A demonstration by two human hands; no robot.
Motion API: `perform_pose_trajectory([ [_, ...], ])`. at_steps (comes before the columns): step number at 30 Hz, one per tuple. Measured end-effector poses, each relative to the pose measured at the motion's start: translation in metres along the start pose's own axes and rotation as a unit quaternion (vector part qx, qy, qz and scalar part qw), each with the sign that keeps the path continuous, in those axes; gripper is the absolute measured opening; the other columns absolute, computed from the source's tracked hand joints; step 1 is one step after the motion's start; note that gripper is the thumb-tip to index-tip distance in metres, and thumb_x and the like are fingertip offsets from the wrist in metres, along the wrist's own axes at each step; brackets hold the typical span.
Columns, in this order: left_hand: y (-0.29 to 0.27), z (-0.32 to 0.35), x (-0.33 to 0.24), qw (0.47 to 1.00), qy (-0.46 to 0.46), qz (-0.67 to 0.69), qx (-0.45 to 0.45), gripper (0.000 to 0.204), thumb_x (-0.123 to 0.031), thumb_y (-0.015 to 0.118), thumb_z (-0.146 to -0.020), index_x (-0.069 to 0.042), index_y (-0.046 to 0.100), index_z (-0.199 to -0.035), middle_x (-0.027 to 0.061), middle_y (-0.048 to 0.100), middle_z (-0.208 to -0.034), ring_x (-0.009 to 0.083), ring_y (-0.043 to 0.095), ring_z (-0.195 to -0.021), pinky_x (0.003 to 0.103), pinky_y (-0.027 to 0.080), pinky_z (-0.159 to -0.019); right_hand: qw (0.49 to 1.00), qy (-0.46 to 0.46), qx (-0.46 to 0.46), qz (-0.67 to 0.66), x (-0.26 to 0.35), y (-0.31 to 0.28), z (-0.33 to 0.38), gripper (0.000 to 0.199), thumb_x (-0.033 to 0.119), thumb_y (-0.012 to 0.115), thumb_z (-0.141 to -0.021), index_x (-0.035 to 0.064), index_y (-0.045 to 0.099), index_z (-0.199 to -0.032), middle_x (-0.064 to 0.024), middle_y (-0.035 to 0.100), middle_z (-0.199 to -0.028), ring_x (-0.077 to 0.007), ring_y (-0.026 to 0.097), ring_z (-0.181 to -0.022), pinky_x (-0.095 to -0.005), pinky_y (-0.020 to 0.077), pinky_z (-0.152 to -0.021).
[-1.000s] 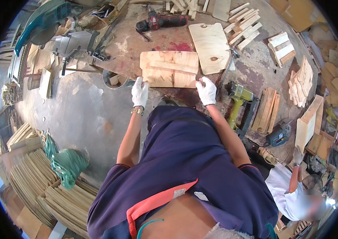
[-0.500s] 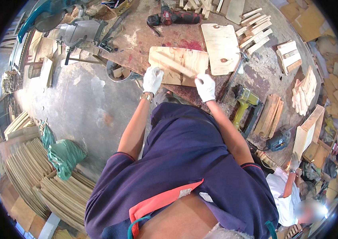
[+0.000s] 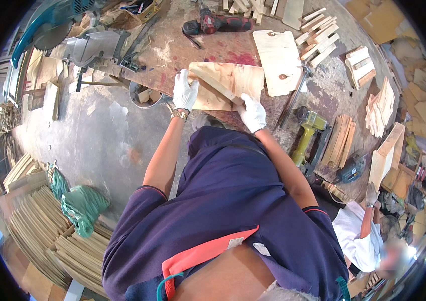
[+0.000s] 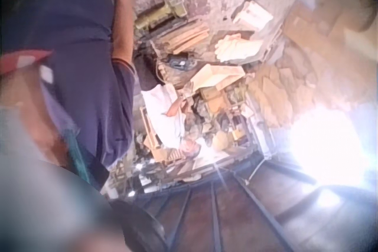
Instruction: The person assembles small wooden boxes by aligning cut wooden pieces on a workbench, using a nail gun to fasten them, and a hammer to tap nails flush. The person handles multiple box units sequentially, flipping and repositioning pieces to complete each assembly.
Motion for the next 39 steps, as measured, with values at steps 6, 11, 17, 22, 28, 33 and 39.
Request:
perform_pose_trajectory([
  [6, -0.002, 0.010, -0.007, 0.999, 0.022, -0.013, -0.025, 0.055, -0.031, 0.071, -0.088, -0.012, 0.048, -0.134, 0.0228, 0.054, -0.125, 0.0475, 0.062, -0.102, 0.055, 0.053, -0.083, 0.961, 0.152, 0.132, -0.191, -0.044, -0.006, 0.012, 0.022, 0.020, 0.063, -0.093, 0.0002, 0.068, -0.099, -0.0208, 0.069, -0.089, -0.0389, 0.067, -0.082, -0.0435, 0.0541, -0.074],
  [11, -0.002, 0.028, 0.006, 0.999, -0.030, 0.005, 0.012, 0.048, -0.023, 0.073, -0.085, -0.009, 0.050, -0.124, 0.0209, 0.054, -0.112, 0.0442, 0.060, -0.096, 0.053, 0.051, -0.080, 0.921, 0.261, 0.127, -0.261, -0.063, -0.024, 0.026, 0.021, 0.021, 0.064, -0.090, 0.0001, 0.067, -0.092, -0.0175, 0.069, -0.079, -0.0362, 0.068, -0.076, -0.0434, 0.0548, -0.070],
  [17, 0.001, 0.056, -0.007, 0.995, -0.010, -0.104, -0.002, 0.067, -0.032, 0.076, -0.080, -0.007, 0.048, -0.135, 0.0217, 0.052, -0.127, 0.0431, 0.052, -0.118, 0.054, 0.045, -0.097, 0.901, 0.203, -0.157, 0.350, -0.074, -0.090, 0.014, 0.065, 0.011, 0.068, -0.084, 0.0047, 0.041, -0.143, -0.0262, 0.055, -0.127, -0.0440, 0.065, -0.096, -0.0496, 0.0550, -0.085],
  [22, 0.027, 0.064, -0.032, 0.980, 0.016, -0.196, 0.024, 0.103, -0.053, 0.076, -0.077, -0.004, 0.031, -0.156, 0.0279, 0.027, -0.161, 0.0487, 0.021, -0.150, 0.061, 0.020, -0.119, 0.913, 0.342, -0.152, 0.161, -0.119, -0.099, -0.009, 0.075, 0.008, 0.065, -0.083, 0.0049, 0.035, -0.151, -0.0282, 0.062, -0.121, -0.0437, 0.066, -0.102, -0.0500, 0.0538, -0.089],
  [28, 0.066, 0.067, -0.045, 0.979, 0.016, -0.179, 0.096, 0.127, -0.075, 0.073, -0.070, 0.002, 0.024, -0.158, 0.0303, 0.011, -0.166, 0.0461, 0.004, -0.155, 0.060, 0.006, -0.123, 0.977, 0.128, -0.166, 0.042, -0.081, -0.111, 0.001, 0.032, 0.026, 0.061, -0.096, 0.0001, 0.060, -0.116, -0.0260, 0.069, -0.087, -0.0443, 0.068, -0.079, -0.0498, 0.0527, -0.073],
  [33, 0.073, 0.066, -0.042, 0.974, 0.008, -0.202, 0.098, 0.131, -0.077, 0.072, -0.069, 0.001, 0.020, -0.160, 0.0281, 0.008, -0.167, 0.0451, 0.001, -0.156, 0.059, 0.003, -0.124, 0.996, 0.035, 0.071, -0.030, -0.029, -0.091, 0.026, 0.034, 0.033, 0.055, -0.104, 0.0019, 0.063, -0.094, -0.0236, 0.065, -0.073, -0.0445, 0.065, -0.067, -0.0503, 0.0483, -0.060],
  [39, 0.075, 0.070, -0.039, 0.972, 0.004, -0.209, 0.104, 0.133, -0.078, 0.071, -0.068, 0.000, 0.017, -0.161, 0.0268, 0.007, -0.168, 0.0449, 0.000, -0.156, 0.059, 0.003, -0.124, 0.997, 0.010, 0.071, 0.040, -0.016, -0.090, 0.034, 0.027, 0.027, 0.059, -0.102, -0.0001, 0.064, -0.101, -0.0235, 0.063, -0.064, -0.0430, 0.065, -0.061, -0.0498, 0.0494, -0.057],
])
Point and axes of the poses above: each hand's wrist, its own z-axis away from the middle knuckle, its own y-axis out of the palm, x = y × z, the point moved 6 cm from there along -z, towards the middle knuckle
